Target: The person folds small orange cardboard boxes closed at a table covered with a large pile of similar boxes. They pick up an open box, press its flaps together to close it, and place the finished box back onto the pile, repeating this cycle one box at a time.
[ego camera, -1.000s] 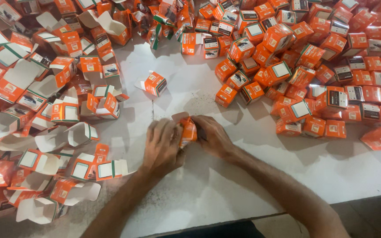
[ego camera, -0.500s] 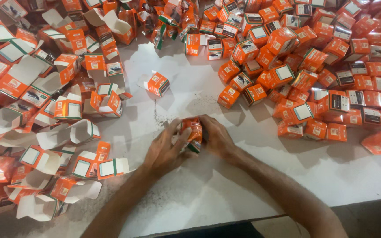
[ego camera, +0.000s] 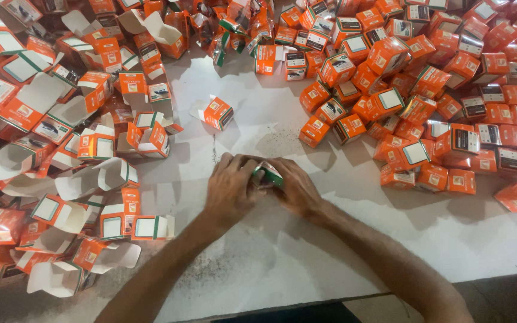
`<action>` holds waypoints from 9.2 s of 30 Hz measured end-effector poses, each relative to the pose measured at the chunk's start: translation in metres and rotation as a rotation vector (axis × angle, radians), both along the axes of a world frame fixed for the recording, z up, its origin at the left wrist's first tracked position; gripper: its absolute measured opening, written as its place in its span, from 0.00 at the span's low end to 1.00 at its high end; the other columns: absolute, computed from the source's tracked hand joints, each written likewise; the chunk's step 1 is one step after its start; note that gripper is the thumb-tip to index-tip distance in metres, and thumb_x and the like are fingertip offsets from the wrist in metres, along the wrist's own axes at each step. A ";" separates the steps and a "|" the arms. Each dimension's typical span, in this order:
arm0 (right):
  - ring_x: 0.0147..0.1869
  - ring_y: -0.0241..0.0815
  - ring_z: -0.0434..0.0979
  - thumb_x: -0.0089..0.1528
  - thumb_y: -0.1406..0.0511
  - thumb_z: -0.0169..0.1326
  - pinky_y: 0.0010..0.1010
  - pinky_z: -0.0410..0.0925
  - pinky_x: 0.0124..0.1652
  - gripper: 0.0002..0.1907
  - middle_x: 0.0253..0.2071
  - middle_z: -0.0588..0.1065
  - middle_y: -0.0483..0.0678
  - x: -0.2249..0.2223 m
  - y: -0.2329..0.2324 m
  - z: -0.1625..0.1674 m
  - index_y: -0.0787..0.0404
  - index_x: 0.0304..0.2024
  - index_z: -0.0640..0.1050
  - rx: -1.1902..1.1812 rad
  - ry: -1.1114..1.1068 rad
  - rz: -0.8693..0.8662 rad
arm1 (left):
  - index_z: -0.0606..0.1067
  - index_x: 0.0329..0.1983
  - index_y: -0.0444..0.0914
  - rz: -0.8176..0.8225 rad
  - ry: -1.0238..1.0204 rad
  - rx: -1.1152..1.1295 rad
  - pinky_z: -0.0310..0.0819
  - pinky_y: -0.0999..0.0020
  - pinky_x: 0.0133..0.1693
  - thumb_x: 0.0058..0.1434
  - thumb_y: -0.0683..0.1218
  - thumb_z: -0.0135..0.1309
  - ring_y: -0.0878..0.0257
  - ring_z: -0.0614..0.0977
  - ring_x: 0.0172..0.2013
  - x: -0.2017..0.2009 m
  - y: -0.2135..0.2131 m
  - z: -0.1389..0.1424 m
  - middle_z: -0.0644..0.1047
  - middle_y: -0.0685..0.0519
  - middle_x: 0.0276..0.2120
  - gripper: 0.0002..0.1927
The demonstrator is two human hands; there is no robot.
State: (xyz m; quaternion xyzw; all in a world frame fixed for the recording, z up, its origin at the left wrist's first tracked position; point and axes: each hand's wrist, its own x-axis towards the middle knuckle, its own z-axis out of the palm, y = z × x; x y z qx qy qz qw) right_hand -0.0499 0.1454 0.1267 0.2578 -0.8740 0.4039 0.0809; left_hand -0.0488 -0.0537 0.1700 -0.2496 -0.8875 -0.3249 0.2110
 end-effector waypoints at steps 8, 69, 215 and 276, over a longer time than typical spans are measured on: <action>0.60 0.63 0.74 0.50 0.68 0.69 0.46 0.69 0.55 0.38 0.56 0.74 0.61 -0.003 0.003 -0.013 0.65 0.62 0.69 0.017 0.025 -0.018 | 0.70 0.49 0.40 -0.016 -0.908 0.779 0.79 0.60 0.30 0.52 0.38 0.52 0.61 0.80 0.29 -0.022 0.016 -0.039 0.77 0.48 0.30 0.19; 0.55 0.63 0.78 0.57 0.67 0.67 0.45 0.71 0.52 0.35 0.53 0.75 0.61 0.009 0.002 -0.005 0.64 0.60 0.61 -0.031 0.036 0.052 | 0.78 0.48 0.38 -0.439 0.057 -0.038 0.56 0.42 0.69 0.55 0.44 0.64 0.41 0.65 0.69 0.002 -0.023 -0.038 0.69 0.37 0.66 0.17; 0.59 0.58 0.78 0.54 0.66 0.69 0.45 0.71 0.56 0.20 0.53 0.77 0.55 -0.001 0.015 0.002 0.62 0.46 0.76 0.058 0.244 0.113 | 0.75 0.43 0.30 -0.077 -0.922 0.697 0.72 0.65 0.26 0.65 0.37 0.55 0.65 0.77 0.25 -0.034 0.013 -0.087 0.77 0.42 0.34 0.05; 0.62 0.60 0.73 0.53 0.64 0.70 0.51 0.65 0.62 0.46 0.53 0.75 0.52 -0.012 0.031 0.004 0.58 0.69 0.61 0.058 0.385 0.143 | 0.71 0.52 0.38 0.217 -0.355 -0.434 0.78 0.48 0.42 0.56 0.41 0.53 0.41 0.82 0.41 -0.104 -0.012 -0.039 0.70 0.40 0.51 0.19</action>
